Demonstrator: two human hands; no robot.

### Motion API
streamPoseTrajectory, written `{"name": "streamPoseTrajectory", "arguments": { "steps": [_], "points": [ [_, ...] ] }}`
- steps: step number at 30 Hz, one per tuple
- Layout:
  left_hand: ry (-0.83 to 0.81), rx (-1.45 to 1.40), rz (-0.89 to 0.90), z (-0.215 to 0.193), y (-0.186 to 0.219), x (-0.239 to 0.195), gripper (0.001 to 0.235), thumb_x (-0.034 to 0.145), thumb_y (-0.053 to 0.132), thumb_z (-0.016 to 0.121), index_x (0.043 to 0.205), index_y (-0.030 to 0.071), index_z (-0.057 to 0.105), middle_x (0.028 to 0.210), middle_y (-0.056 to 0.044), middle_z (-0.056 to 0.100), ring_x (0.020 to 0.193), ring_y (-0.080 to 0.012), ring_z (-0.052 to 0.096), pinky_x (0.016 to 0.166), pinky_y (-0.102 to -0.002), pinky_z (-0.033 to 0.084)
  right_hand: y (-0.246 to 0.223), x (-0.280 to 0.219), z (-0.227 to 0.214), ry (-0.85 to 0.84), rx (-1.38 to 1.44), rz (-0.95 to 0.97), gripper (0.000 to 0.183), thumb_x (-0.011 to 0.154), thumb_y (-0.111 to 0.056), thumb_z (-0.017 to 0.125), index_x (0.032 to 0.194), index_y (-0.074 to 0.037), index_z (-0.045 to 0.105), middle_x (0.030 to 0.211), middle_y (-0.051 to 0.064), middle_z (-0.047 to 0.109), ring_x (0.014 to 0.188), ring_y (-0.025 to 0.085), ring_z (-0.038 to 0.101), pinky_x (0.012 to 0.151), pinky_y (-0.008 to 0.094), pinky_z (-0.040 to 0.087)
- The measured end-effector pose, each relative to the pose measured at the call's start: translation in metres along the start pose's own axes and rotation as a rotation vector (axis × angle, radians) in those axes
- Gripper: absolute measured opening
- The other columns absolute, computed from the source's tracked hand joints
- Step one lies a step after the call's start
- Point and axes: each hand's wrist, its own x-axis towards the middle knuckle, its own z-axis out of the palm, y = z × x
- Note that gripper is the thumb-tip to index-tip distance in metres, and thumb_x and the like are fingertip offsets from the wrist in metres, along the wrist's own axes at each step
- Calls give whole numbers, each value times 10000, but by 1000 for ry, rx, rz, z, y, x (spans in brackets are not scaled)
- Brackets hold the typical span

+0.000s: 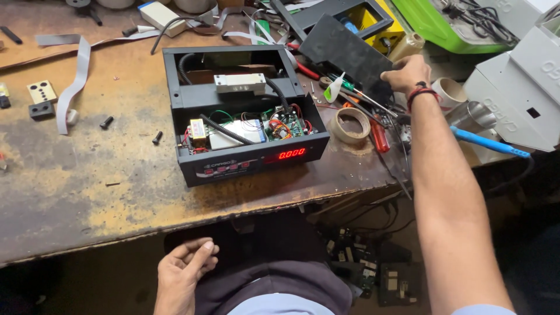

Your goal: Repairing and testing an electronic device unit on a workshop workbench.

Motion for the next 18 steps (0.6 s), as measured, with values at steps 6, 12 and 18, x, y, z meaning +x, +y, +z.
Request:
{"name": "streamPoseTrajectory", "arguments": {
  "steps": [6, 12, 18],
  "points": [
    [-29, 65, 261, 30, 52, -31, 215, 883, 80, 738, 1066, -33, 753, 898, -114, 787, 766, -129, 716, 727, -265, 583, -28, -30, -33, 13, 33, -193, 427, 784, -255, 877, 1150, -63, 768, 1107, 146, 747, 1009, 242, 724, 923, 344, 545],
    [117, 267, 596, 50, 101, -47, 241, 917, 69, 735, 1139, -23, 735, 951, -109, 775, 817, -136, 718, 750, -253, 582, -82, -127, -70, -25, 304, -452, 421, 881, -203, 805, 1254, -28, 723, 1149, 115, 753, 1030, 175, 746, 883, 301, 592],
    [235, 389, 886, 60, 138, -17, 518, 959, 124, 729, 1417, -27, 541, 1335, -203, 638, 1209, -252, 640, 1040, -379, 545, -88, -258, -13, -95, 710, -456, 457, 1016, -205, 710, 1391, 35, 607, 1170, 115, 709, 1021, 138, 677, 881, 271, 555]
  ]
}}
